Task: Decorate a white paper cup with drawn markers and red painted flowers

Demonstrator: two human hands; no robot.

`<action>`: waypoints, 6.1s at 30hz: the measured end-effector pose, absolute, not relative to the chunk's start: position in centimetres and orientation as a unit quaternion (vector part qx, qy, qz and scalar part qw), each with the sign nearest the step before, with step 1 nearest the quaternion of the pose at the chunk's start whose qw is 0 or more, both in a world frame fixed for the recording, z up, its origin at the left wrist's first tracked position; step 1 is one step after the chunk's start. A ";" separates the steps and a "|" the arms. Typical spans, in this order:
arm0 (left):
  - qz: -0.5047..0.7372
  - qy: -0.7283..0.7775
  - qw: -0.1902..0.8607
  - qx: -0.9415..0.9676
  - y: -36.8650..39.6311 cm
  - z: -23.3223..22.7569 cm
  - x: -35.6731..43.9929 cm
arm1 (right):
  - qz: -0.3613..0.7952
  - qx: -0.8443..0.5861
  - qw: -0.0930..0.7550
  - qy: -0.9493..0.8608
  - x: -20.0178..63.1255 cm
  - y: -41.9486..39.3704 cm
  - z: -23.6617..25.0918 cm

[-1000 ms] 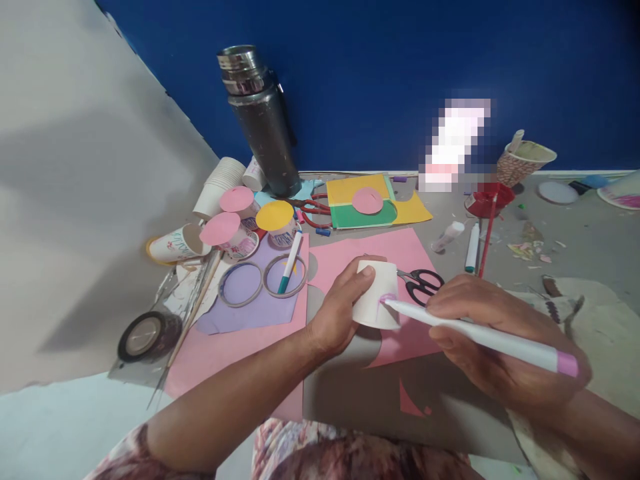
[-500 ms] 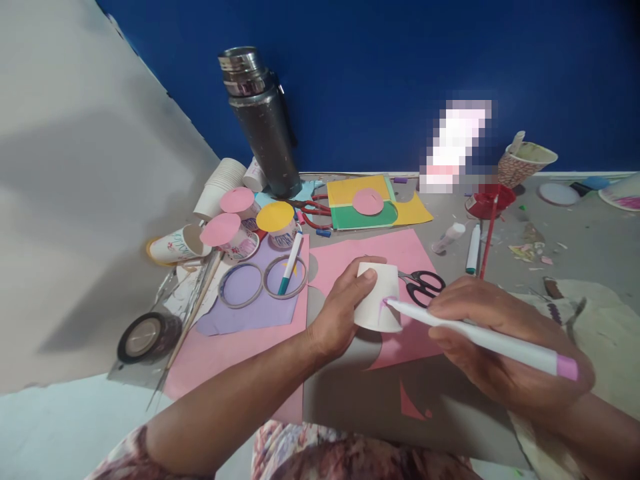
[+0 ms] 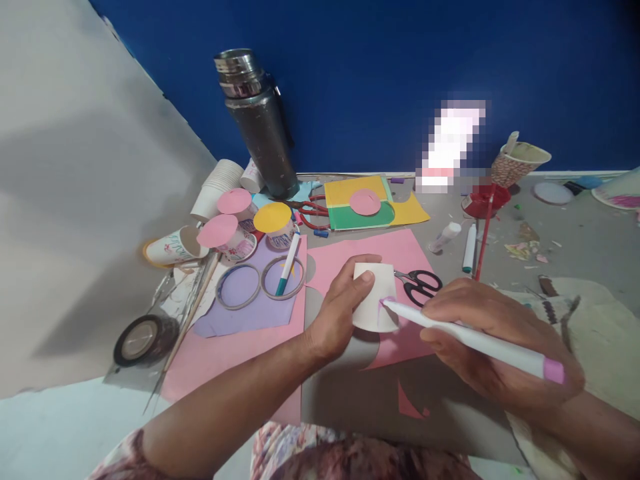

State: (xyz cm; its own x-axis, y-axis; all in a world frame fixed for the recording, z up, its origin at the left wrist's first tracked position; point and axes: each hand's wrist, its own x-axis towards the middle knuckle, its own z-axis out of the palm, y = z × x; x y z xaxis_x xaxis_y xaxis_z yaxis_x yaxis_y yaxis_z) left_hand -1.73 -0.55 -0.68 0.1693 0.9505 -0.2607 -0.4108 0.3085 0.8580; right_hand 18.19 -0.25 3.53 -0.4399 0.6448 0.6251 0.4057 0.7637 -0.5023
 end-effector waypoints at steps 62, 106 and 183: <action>0.503 0.373 0.727 0.282 -0.1 -0.9 -1.3 | 0.146 -0.393 0.435 -0.797 19.1 -0.1 4.3; 0.494 0.323 0.782 0.200 0.4 -0.9 -1.5 | 0.139 -0.395 0.511 -0.751 19.1 -0.3 3.4; 0.504 0.389 0.711 0.297 -0.2 -0.9 -1.5 | 0.234 -0.286 0.452 -0.812 18.6 -0.1 3.5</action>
